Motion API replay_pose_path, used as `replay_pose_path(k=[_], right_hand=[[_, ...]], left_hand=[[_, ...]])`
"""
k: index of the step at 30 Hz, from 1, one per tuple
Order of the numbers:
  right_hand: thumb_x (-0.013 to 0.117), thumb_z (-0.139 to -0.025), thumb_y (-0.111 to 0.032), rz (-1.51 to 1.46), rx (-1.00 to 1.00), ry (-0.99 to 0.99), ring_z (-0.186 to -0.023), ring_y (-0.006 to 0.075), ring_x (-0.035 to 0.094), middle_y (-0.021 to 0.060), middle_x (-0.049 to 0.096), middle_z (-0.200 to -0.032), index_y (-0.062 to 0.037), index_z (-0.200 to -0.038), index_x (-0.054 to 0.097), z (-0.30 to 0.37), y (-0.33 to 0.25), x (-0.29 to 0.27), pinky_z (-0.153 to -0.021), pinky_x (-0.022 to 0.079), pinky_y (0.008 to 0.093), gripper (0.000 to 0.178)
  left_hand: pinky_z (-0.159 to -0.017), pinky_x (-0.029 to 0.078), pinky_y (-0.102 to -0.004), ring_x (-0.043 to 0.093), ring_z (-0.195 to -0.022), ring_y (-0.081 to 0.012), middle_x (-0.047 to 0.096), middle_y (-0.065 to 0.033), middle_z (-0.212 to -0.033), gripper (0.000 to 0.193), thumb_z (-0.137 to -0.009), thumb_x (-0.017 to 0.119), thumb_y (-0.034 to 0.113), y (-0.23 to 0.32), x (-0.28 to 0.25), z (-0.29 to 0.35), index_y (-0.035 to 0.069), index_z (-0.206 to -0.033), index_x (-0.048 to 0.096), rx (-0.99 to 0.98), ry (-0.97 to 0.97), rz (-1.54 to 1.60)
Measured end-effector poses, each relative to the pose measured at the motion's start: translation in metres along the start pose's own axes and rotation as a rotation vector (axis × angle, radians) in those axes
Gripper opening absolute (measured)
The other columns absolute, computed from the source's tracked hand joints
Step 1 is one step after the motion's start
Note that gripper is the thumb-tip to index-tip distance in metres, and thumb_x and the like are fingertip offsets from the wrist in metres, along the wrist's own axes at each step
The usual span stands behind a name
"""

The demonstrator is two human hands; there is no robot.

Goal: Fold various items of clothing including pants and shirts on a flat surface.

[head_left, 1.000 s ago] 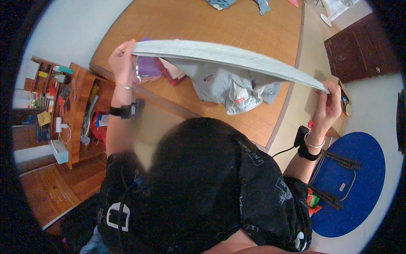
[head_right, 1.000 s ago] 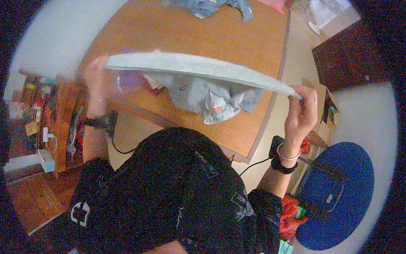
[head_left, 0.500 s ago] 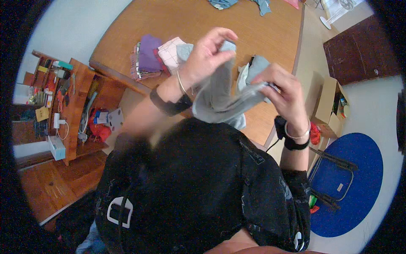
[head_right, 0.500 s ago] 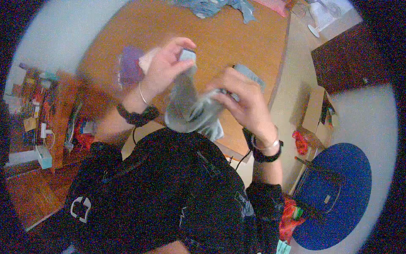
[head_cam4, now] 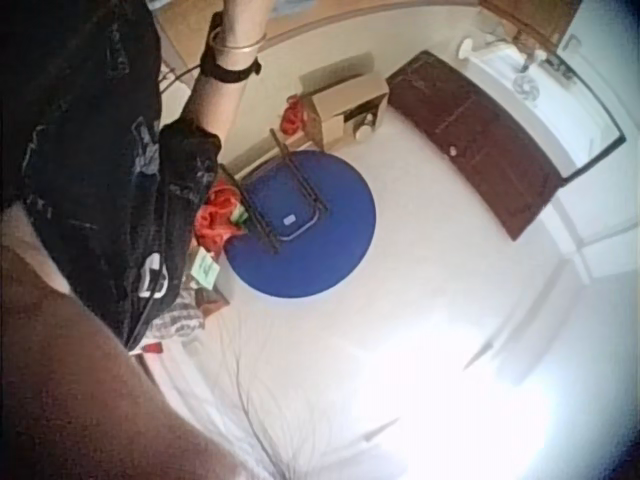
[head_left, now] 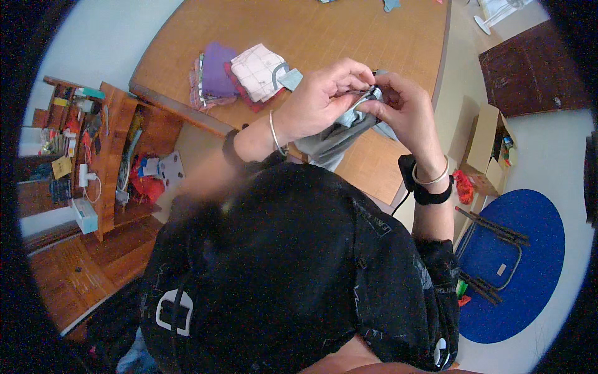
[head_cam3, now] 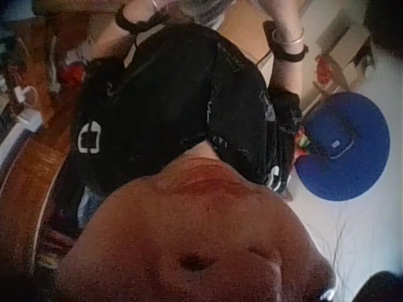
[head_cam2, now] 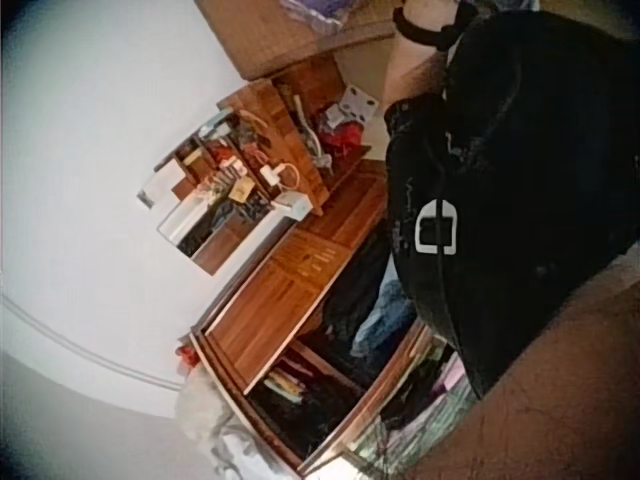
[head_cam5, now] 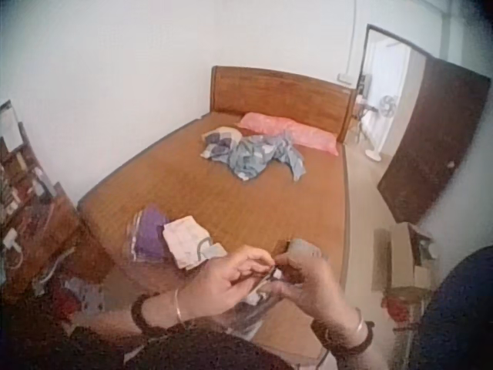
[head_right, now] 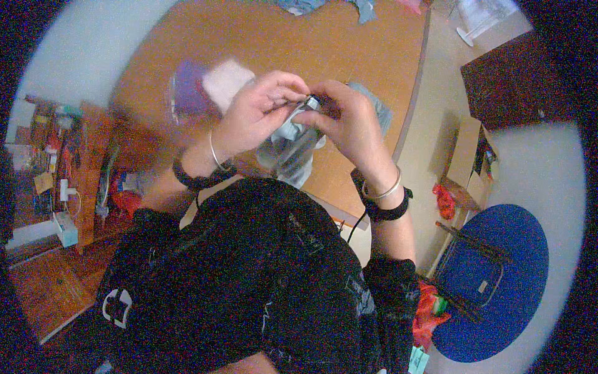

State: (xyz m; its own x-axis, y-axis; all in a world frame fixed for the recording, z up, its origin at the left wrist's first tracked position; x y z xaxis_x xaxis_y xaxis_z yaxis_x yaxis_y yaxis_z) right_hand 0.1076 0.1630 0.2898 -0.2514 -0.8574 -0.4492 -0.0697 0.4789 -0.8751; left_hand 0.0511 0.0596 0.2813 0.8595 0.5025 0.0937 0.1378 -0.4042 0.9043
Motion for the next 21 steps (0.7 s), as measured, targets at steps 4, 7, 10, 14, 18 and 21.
replay_pose_path(k=[4,7,10,14,18,21], right_hand=[[0.073,-0.069,-0.012,0.087,0.043,0.005,-0.06,0.0102,0.053,0.0038,0.057,-0.065,-0.0015,-0.081,0.059,0.001,0.012,0.002,-0.053,0.042,0.0247,0.022],[0.074,-0.068,-0.011,0.138,0.042,0.091,-0.058,0.0104,0.052,0.0038,0.057,-0.063,-0.0015,-0.079,0.058,0.001,0.018,-0.002,-0.052,0.043,0.0249,0.022],[0.074,-0.067,-0.01,0.025,-0.009,0.189,-0.058,0.0095,0.052,0.0031,0.056,-0.063,-0.002,-0.078,0.057,-0.001,0.027,-0.008,-0.05,0.042,0.0243,0.021],[0.067,-0.075,0.0,0.015,0.048,0.136,-0.064,0.003,0.053,-0.0019,0.057,-0.068,-0.0012,-0.086,0.056,0.001,0.028,-0.007,-0.054,0.043,0.0178,0.016],[0.074,-0.068,-0.009,0.026,0.044,0.275,-0.059,0.007,0.052,0.0007,0.057,-0.065,-0.0035,-0.08,0.059,0.005,0.036,-0.024,-0.051,0.042,0.0221,0.02],[0.074,-0.069,-0.009,0.046,0.064,0.331,-0.059,0.006,0.051,-0.0005,0.057,-0.066,-0.0035,-0.081,0.06,0.01,0.049,-0.039,-0.052,0.042,0.0211,0.019]], left_hand=[[-0.075,0.047,-0.0225,0.059,-0.088,-0.0112,0.058,-0.0066,-0.093,0.028,-0.079,0.047,-0.013,-0.023,-0.004,0.007,0.001,-0.104,0.048,0.027,0.044,-0.138],[-0.074,0.048,-0.0239,0.06,-0.084,-0.0118,0.06,-0.0076,-0.091,0.026,-0.079,0.053,-0.006,-0.05,-0.013,0.014,0.0,-0.105,0.051,-0.096,0.082,-0.16],[-0.072,0.049,-0.0274,0.06,-0.079,-0.0129,0.063,-0.0093,-0.09,0.03,-0.078,0.058,0.0,-0.076,-0.009,0.028,0.001,-0.107,0.054,-0.248,0.027,-0.431],[-0.077,0.047,-0.0333,0.062,-0.085,-0.0211,0.066,-0.011,-0.092,0.025,-0.074,0.063,0.013,-0.125,-0.008,0.055,0.005,-0.098,0.062,-0.402,-0.025,-0.348],[-0.07,0.047,-0.0332,0.061,-0.077,-0.0211,0.065,-0.0126,-0.085,0.023,-0.072,0.059,0.01,-0.184,-0.045,0.093,0.004,-0.094,0.063,-0.507,-0.003,-0.626],[-0.058,0.045,-0.0301,0.057,-0.063,-0.0166,0.062,-0.0099,-0.071,0.018,-0.07,0.056,0.008,-0.167,-0.11,0.096,0.001,-0.085,0.062,-0.312,0.3,-0.766]])
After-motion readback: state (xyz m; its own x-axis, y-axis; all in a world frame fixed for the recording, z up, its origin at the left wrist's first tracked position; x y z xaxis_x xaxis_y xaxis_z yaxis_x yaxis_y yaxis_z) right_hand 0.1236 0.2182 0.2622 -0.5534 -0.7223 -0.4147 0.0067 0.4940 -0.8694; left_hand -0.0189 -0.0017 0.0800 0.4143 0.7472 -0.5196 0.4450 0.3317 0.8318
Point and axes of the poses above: each hand's wrist, its own z-axis away from the middle knuckle, its own x-axis out of the palm, y = z × x, the point moved 8 cm from there along -z, towards the middle knuckle
